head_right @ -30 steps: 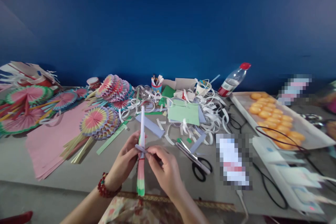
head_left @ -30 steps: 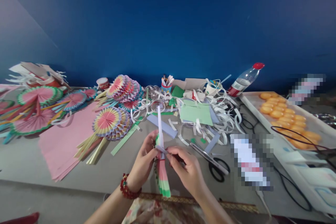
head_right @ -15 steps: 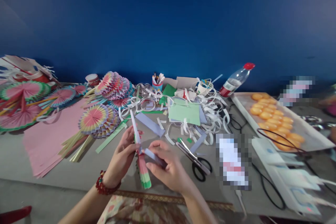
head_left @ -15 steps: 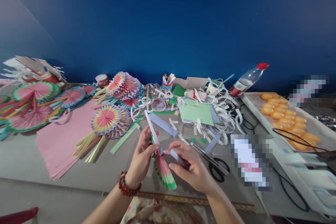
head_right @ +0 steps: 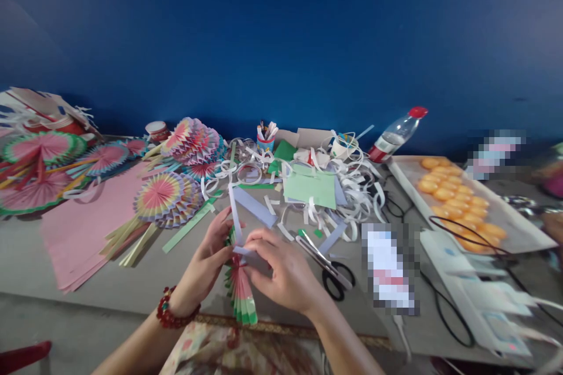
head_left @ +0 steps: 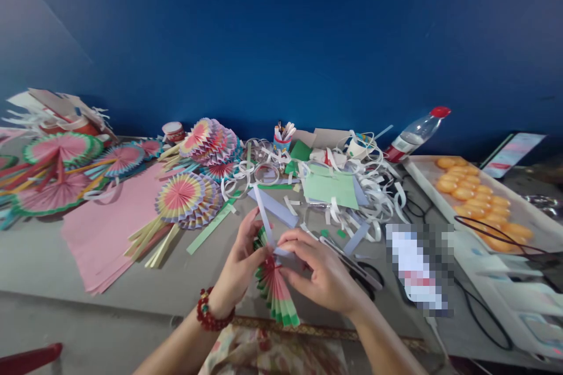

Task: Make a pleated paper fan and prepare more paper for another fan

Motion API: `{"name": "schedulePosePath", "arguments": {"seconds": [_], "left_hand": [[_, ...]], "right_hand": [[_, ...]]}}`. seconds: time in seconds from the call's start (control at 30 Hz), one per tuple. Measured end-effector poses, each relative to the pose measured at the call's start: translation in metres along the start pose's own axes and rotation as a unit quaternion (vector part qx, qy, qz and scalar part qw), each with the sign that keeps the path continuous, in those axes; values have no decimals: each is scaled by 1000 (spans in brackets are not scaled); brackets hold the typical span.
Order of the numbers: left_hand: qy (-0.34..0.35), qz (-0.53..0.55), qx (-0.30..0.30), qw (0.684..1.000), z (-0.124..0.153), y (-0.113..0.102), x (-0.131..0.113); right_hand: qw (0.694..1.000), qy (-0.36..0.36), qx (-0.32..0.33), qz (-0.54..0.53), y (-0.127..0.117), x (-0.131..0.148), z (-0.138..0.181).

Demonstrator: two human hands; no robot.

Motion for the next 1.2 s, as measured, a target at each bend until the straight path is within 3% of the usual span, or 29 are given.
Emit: {"name": "schedulePosePath", "arguments": {"seconds": [0.4,0.57,0.9,1.1,1.2], "left_hand": [[-36,32,3,999,3,6,7],[-39,20,-38,998,0,-6,8],[4,7,-70,998,-2,-14,-3],[4,25,-76,997,1,-11,-6],[-2,44,-88,995,4,-9,-6]], "right_hand": [[1000,8,21,13,-6,-4,2],[994,65,-14,-89,-12,-15,16],[947,180,46,-263,18,-39,50],[957,192,13,-218,25,-44,55],[976,160,-18,-143,21,-37,54]]}}
Point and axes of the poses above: each hand's wrist, its own z-axis away from the middle knuckle, its own y-axis out of the palm, x = y × z, the point moved 9 cm from there along -z, towards the middle knuckle, and after that the axes turned 4 degrees about y, right-handed, at the moved point
